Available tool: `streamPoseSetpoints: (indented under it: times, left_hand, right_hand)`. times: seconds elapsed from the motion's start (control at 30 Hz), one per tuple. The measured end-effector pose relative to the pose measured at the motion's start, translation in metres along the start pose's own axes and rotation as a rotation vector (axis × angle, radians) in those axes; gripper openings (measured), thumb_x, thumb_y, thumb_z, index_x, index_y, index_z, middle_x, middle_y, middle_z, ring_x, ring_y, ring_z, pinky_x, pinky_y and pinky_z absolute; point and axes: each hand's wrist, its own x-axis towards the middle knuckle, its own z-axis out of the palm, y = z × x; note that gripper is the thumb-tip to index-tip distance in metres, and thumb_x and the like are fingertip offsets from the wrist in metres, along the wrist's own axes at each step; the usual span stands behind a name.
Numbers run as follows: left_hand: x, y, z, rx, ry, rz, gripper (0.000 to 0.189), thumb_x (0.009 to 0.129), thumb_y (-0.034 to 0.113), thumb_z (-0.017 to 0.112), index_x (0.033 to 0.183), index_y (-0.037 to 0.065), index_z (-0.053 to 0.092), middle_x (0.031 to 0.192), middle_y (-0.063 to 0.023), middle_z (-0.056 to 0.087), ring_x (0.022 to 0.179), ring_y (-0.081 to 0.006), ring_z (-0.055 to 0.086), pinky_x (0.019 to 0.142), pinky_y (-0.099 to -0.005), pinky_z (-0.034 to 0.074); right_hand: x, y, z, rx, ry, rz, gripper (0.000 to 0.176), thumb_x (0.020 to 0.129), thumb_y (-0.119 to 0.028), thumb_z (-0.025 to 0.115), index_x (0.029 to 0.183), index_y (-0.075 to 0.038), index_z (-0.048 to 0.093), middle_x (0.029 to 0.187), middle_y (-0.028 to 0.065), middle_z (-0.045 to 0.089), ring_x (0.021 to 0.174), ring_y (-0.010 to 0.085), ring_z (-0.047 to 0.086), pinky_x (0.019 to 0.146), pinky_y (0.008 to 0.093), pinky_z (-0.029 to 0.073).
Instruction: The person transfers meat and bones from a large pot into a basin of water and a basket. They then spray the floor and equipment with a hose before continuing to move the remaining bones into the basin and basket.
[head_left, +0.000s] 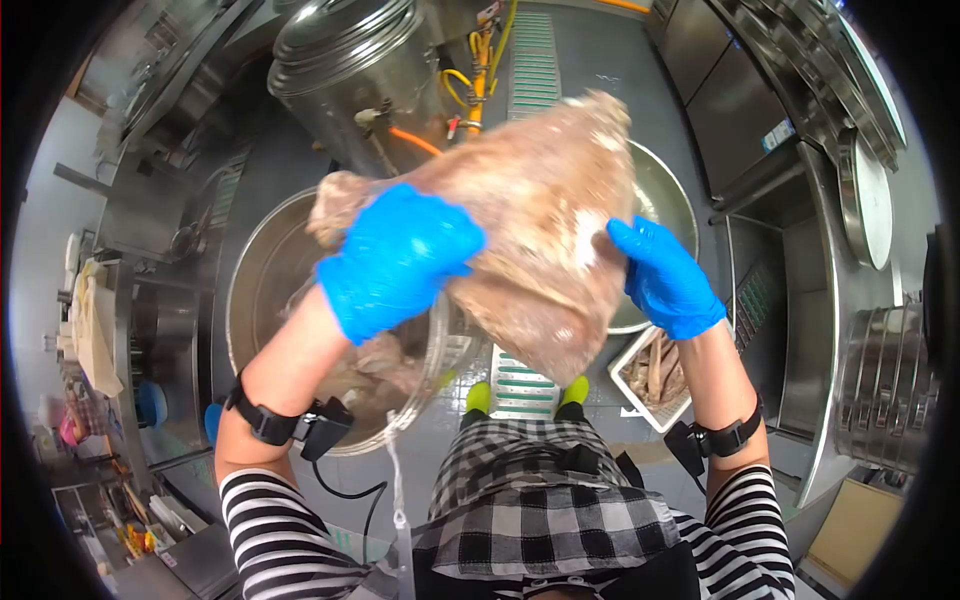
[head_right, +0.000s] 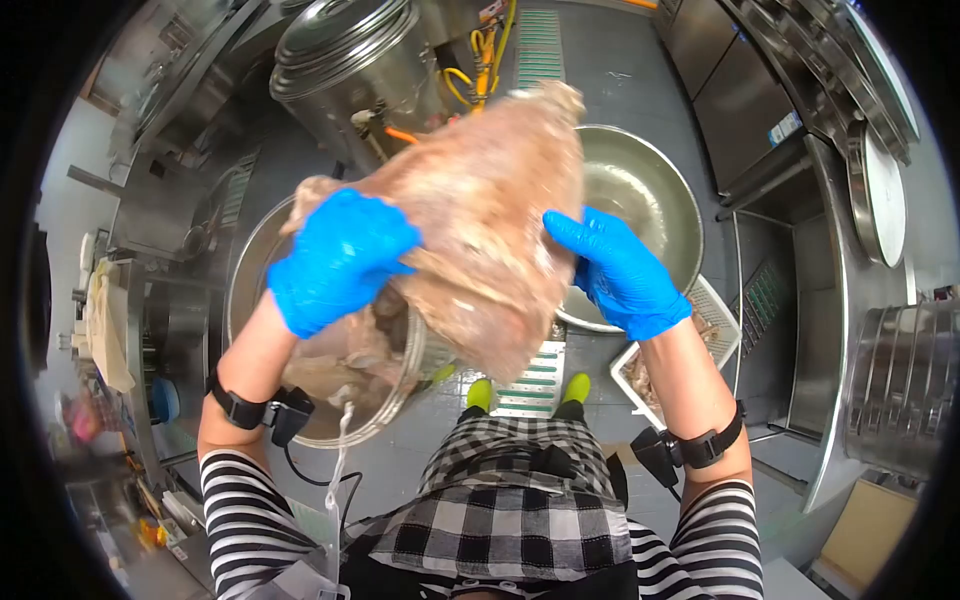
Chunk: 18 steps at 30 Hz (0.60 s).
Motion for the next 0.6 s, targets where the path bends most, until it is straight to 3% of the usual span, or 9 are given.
streamPoseSetpoints:
  times: [0.07,0.13,0.2,0.23,0.3,0.43,0.5,0.6]
  left_hand:
    - [0.045,0.017,0.034,0.099,-0.114,0.109,0.028,0.058,0.010,0.064,0.084,0.010,0.057,0.076,-0.0077,0.055,0.072,-0.0275,0.052,0.061,-0.0365,0.040]
    - [0.075,0.028,0.071,0.135,-0.199,0.142,0.033,0.057,0.011,0.065,0.089,0.010,0.056,0.081,-0.0080,0.055,0.078,-0.0271,0.052,0.064,-0.0369,0.040]
    - [0.090,0.034,0.110,0.058,0.003,0.057,0.051,0.057,0.017,0.068,0.104,0.010,0.052,0.102,-0.0118,0.052,0.097,-0.0288,0.048,0.078,-0.0386,0.038]
    - [0.084,0.034,0.125,0.059,0.000,0.045,0.051,0.057,0.017,0.068,0.104,0.010,0.052,0.102,-0.0118,0.052,0.097,-0.0288,0.048,0.078,-0.0386,0.038]
    - [0.040,0.041,0.149,-0.027,0.166,-0.526,0.066,0.058,0.021,0.070,0.116,0.008,0.044,0.119,-0.0152,0.041,0.109,-0.0310,0.039,0.090,-0.0399,0.031]
    - [-0.114,0.058,0.223,0.511,0.452,-1.253,0.044,0.073,0.019,0.062,0.110,0.000,0.047,0.114,-0.0169,0.045,0.107,-0.0332,0.040,0.090,-0.0412,0.031]
    - [-0.154,0.064,0.240,0.786,0.402,-1.433,0.035,0.076,0.017,0.058,0.106,0.000,0.049,0.113,-0.0167,0.046,0.107,-0.0320,0.041,0.088,-0.0404,0.034]
    - [-0.132,0.068,0.233,0.863,0.322,-1.385,0.027,0.079,0.013,0.052,0.102,-0.001,0.052,0.112,-0.0164,0.047,0.104,-0.0302,0.044,0.086,-0.0390,0.036]
  right_hand:
    - [-0.015,-0.008,-0.038,0.066,0.163,0.052,0.043,0.073,-0.006,0.060,0.112,0.004,0.044,0.105,0.0122,0.053,0.092,0.0191,0.055,0.081,0.0313,0.044]
    - [-0.037,-0.009,-0.078,0.047,0.239,0.008,0.044,0.072,-0.006,0.059,0.112,0.003,0.043,0.106,0.0117,0.053,0.092,0.0199,0.054,0.082,0.0314,0.043]
    - [-0.050,-0.002,-0.109,0.006,0.363,-0.108,0.044,0.070,-0.006,0.060,0.111,0.002,0.046,0.104,0.0105,0.054,0.092,0.0207,0.054,0.082,0.0316,0.043]
    - [-0.051,0.008,-0.132,0.007,0.355,-0.098,0.044,0.070,-0.006,0.060,0.111,0.002,0.046,0.104,0.0105,0.054,0.092,0.0207,0.054,0.082,0.0316,0.043]
    - [-0.048,0.039,-0.195,-0.111,0.510,-0.060,0.040,0.070,-0.005,0.060,0.108,0.003,0.049,0.103,0.0109,0.055,0.090,0.0202,0.054,0.081,0.0311,0.043]
    - [-0.012,0.111,-0.301,-0.312,0.645,0.008,0.032,0.069,-0.004,0.060,0.099,0.004,0.054,0.091,0.0104,0.059,0.079,0.0192,0.056,0.070,0.0317,0.044]
    - [0.011,0.154,-0.355,-0.292,0.707,0.043,0.030,0.068,-0.004,0.060,0.097,0.004,0.055,0.088,0.0104,0.059,0.076,0.0196,0.056,0.067,0.0325,0.045]
    - [0.033,0.202,-0.400,-0.262,0.863,0.186,0.028,0.067,-0.004,0.060,0.094,0.005,0.056,0.085,0.0105,0.059,0.072,0.0208,0.056,0.064,0.0337,0.045]
